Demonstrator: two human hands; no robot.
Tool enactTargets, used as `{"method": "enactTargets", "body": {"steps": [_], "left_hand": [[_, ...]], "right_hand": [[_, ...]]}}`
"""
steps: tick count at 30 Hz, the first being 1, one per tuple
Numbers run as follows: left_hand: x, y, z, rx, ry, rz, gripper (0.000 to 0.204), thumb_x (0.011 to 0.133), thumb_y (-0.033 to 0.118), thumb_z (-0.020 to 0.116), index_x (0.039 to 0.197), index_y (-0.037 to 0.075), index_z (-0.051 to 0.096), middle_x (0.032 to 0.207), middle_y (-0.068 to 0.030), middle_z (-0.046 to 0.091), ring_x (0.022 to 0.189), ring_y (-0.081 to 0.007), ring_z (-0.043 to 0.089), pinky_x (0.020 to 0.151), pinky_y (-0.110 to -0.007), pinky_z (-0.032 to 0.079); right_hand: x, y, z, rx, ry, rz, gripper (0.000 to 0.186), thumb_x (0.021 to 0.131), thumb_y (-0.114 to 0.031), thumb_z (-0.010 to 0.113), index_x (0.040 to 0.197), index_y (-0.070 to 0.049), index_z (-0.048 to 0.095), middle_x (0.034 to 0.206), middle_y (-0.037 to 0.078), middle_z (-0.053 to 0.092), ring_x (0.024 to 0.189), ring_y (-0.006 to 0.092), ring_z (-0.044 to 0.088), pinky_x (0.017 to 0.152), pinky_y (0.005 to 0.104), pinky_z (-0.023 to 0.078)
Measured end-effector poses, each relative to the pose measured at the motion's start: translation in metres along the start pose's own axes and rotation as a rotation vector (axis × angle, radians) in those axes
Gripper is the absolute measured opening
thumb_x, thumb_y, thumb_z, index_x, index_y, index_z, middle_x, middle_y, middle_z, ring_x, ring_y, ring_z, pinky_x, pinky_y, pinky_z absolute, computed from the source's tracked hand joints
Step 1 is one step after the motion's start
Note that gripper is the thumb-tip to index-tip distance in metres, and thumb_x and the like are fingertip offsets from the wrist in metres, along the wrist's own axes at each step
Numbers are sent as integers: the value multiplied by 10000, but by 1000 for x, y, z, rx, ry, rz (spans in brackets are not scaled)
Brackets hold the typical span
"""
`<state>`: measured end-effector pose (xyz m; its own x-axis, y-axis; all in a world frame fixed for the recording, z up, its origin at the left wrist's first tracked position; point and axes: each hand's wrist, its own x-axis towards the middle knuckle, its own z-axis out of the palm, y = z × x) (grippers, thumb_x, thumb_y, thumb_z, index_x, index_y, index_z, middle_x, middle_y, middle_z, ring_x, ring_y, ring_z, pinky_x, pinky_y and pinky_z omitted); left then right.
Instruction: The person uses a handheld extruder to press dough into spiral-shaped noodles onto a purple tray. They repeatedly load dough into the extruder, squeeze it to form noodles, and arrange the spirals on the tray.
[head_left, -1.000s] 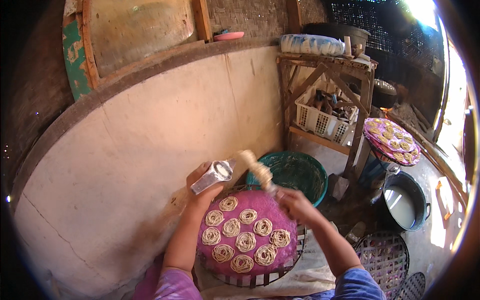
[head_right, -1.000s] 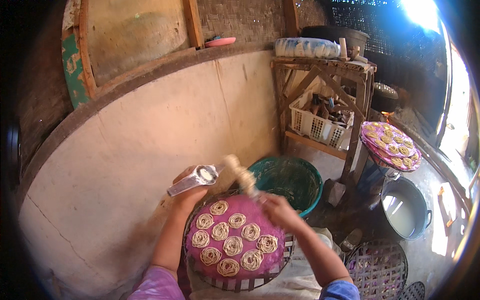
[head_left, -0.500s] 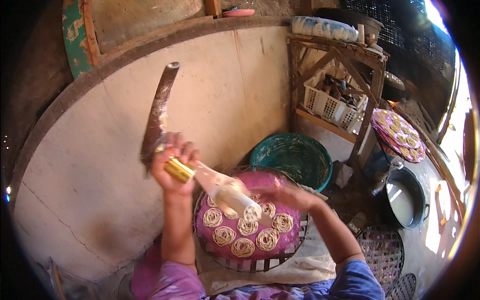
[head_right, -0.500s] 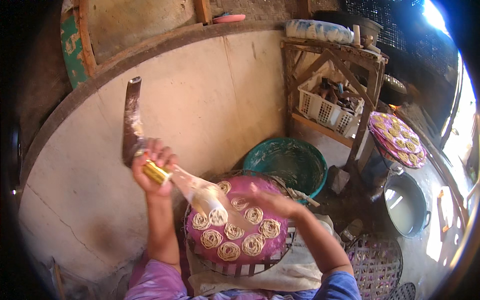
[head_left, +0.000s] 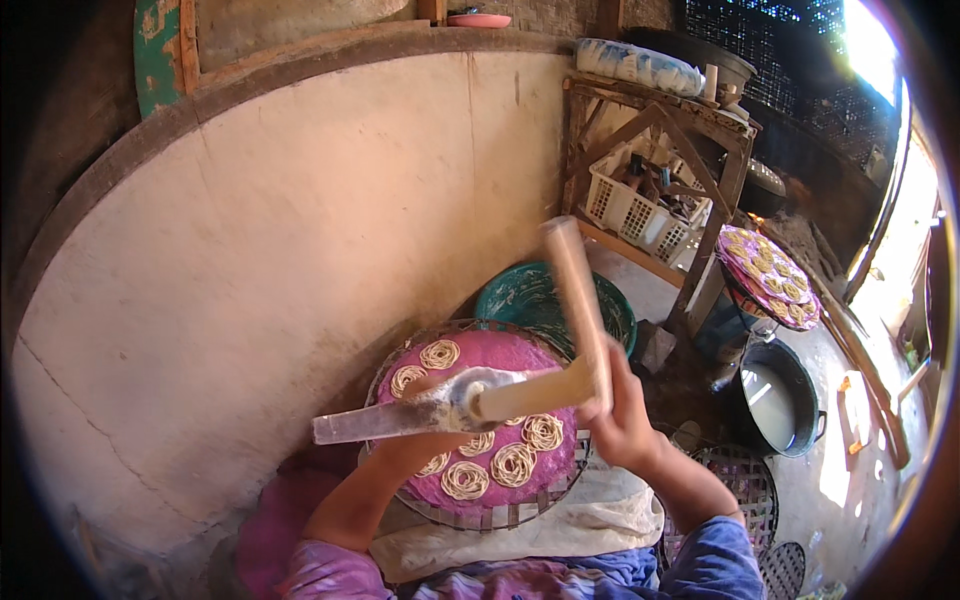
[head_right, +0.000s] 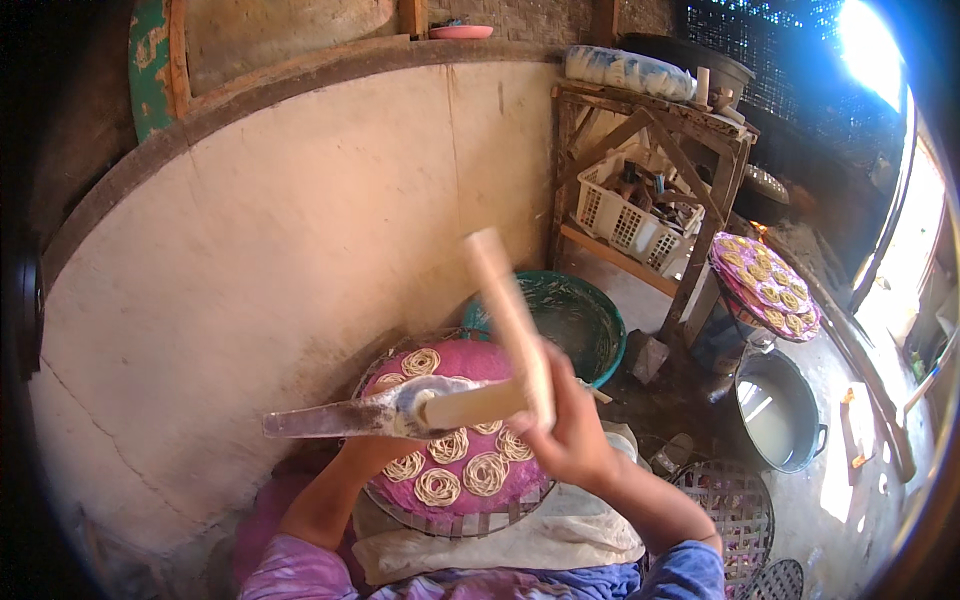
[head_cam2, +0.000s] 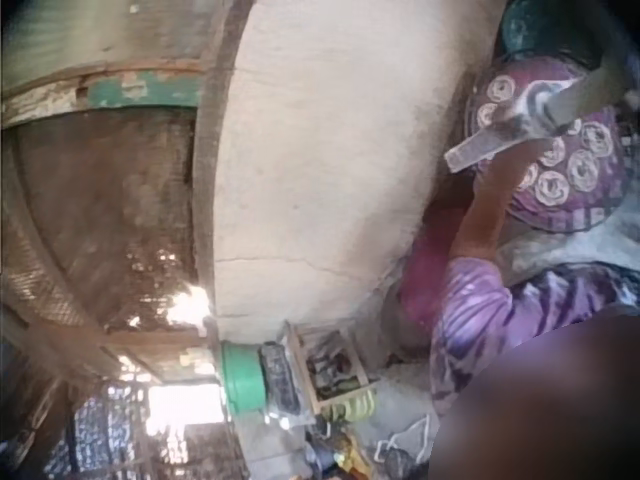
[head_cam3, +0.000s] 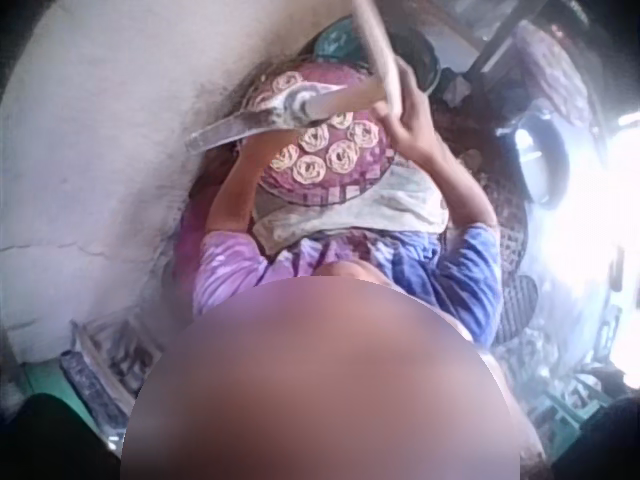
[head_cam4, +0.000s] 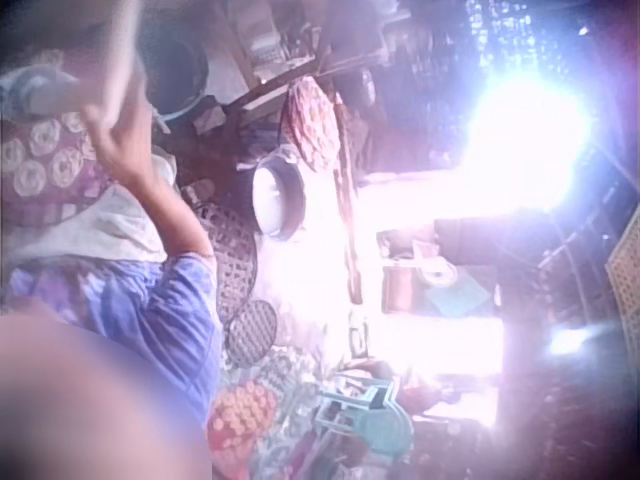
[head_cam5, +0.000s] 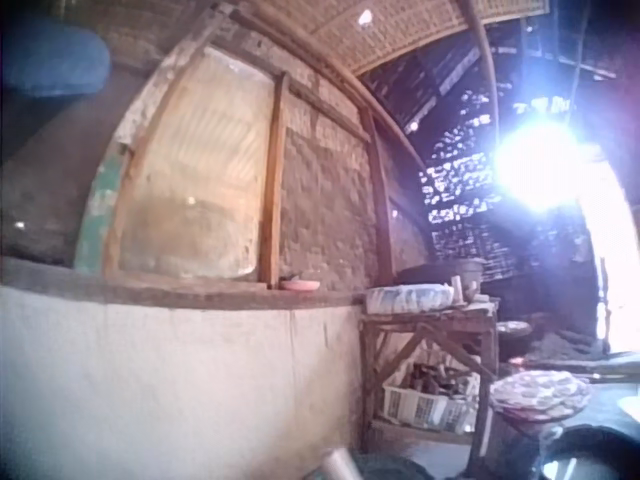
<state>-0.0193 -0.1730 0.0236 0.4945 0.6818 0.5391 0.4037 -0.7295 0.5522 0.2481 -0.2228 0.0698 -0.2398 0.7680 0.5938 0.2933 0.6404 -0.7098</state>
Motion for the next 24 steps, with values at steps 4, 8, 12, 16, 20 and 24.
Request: {"method": "enactTargets", "body": {"steps": [4,8,12,16,20,24], "left_hand": [[-2,18,5,18,-448,-244,540,793,248,802,1268,108,586,1210,-102,650,1108,-245,627,976,-381,490],[-24,19,35,-177,-416,101,470,866,294,716,1270,88,592,1259,-166,582,1230,-319,519,1070,-433,376],[-55,21,68,-502,-433,-180,500,814,238,773,1241,48,594,1248,-171,599,1204,-292,551,1050,-417,398],[-42,19,52,-420,-361,-20,433,805,232,764,1185,75,628,1101,-132,663,1055,-281,636,955,-402,473],[-38,38,13,-378,-461,-323,385,787,243,773,1129,101,669,1045,-131,688,1039,-271,647,970,-383,472],[-70,23,1,-232,-15,-201,743,784,219,779,1398,34,404,1420,-171,468,1311,-283,467,1065,-395,386]], "right_hand": [[5,-23,-5,-392,-250,-182,956,807,-481,706,1478,25,249,1370,305,459,1135,467,574,896,485,525],[-14,-29,6,-422,-403,-114,978,823,-552,674,1482,26,240,1297,330,486,950,473,643,728,486,574],[-41,-6,16,-251,-528,111,1003,837,-584,652,1489,38,212,1317,317,492,1040,477,615,845,501,537],[-65,43,14,547,-722,414,1090,822,-630,666,1485,91,190,1431,269,438,1300,363,488,1101,437,358],[-121,72,16,1272,-1012,695,1075,795,-601,705,1477,81,231,1324,245,494,1235,300,496,1031,416,384],[-171,92,20,1289,-547,654,1066,644,-601,758,1392,54,373,1034,145,548,882,219,514,743,334,379]]}}
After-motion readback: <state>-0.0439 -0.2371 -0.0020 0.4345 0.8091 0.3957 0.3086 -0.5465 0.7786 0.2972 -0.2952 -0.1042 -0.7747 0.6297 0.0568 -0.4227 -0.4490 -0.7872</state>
